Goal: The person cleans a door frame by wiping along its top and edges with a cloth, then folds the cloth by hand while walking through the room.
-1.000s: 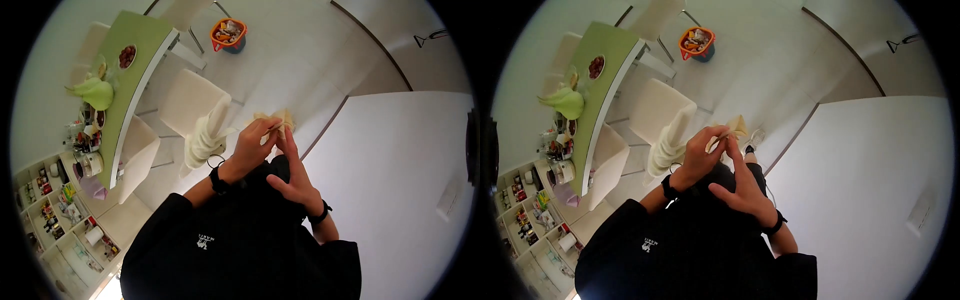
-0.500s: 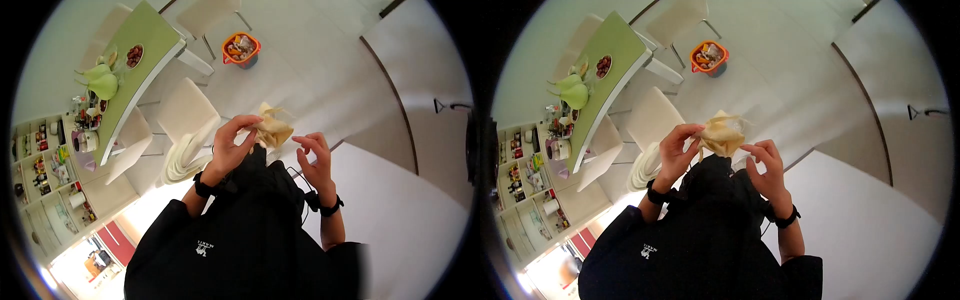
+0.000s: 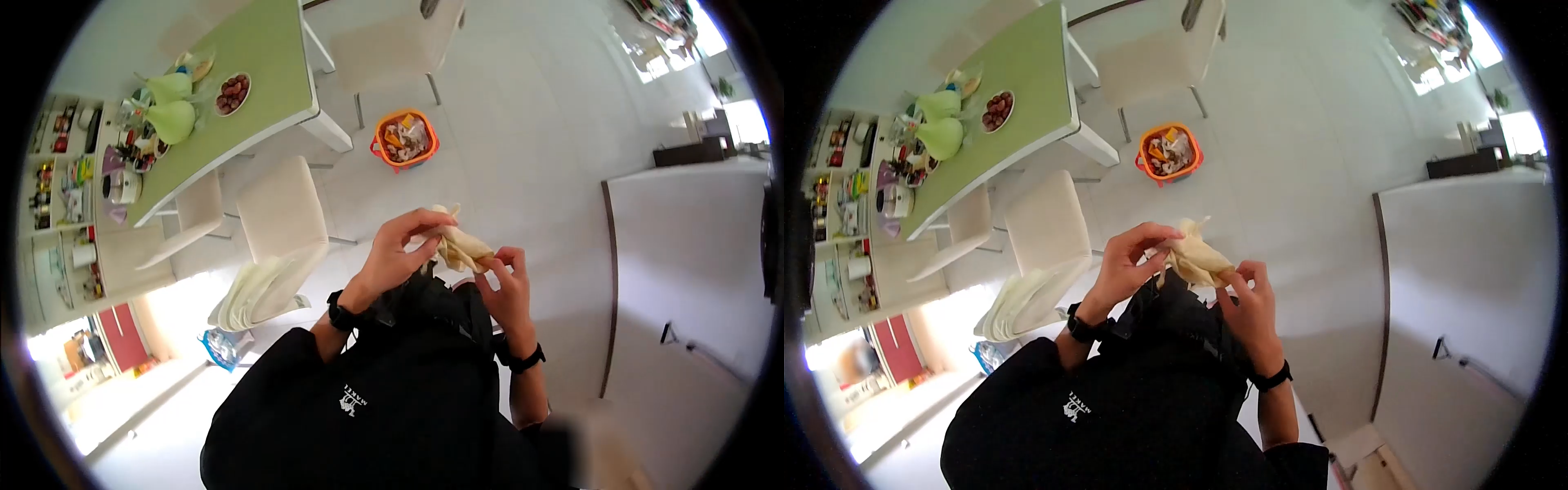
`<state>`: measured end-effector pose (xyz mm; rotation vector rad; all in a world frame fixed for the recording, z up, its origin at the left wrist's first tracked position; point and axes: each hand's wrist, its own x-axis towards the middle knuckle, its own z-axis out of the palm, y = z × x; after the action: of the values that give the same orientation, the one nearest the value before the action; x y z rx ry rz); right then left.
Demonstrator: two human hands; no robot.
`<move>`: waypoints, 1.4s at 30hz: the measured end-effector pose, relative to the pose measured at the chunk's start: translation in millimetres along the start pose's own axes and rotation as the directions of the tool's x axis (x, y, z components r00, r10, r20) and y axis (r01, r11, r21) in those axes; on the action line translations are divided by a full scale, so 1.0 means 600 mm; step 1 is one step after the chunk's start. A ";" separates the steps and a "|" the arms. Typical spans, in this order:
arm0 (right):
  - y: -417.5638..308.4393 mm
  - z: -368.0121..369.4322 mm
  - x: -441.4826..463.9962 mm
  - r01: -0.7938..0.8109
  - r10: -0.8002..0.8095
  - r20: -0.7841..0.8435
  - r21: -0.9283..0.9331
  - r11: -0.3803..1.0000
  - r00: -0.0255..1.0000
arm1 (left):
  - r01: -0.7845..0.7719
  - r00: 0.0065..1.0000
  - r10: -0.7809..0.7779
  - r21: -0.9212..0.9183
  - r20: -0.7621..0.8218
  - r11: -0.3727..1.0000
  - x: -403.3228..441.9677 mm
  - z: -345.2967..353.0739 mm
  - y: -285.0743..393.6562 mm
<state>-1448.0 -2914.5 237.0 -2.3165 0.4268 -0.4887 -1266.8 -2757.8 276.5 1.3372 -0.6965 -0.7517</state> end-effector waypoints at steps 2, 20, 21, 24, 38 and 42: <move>0.026 -0.035 0.061 0.046 -0.047 0.019 0.013 0.999 0.999 | -0.005 0.999 0.011 0.118 -0.045 0.993 0.046 0.002 0.005; 0.386 -0.298 0.645 0.327 -0.420 0.262 0.334 0.884 0.869 | 0.101 0.863 0.098 0.360 -0.495 0.928 0.538 0.159 -0.030; 0.411 -0.305 0.668 0.310 -0.420 0.276 0.366 0.878 0.864 | 0.107 0.858 0.055 0.282 -0.511 0.953 0.562 0.174 -0.035; 0.450 -0.338 0.732 0.246 -0.400 0.363 0.402 0.882 0.842 | 0.152 0.805 0.085 0.343 -0.587 0.927 0.645 0.202 -0.044; 0.551 -0.310 1.118 0.360 -0.423 0.495 0.223 0.906 0.759 | 0.175 0.956 -0.051 0.425 -0.288 0.888 1.045 0.101 -0.039; 0.548 -0.318 1.245 0.421 -0.386 0.555 0.071 0.904 0.736 | -0.121 0.990 0.139 0.583 0.015 0.803 1.219 0.038 -0.052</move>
<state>-936.4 -3575.7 297.2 -2.4721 -0.3677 0.0321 -857.6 -3365.0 260.1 1.8304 -1.0398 -0.4092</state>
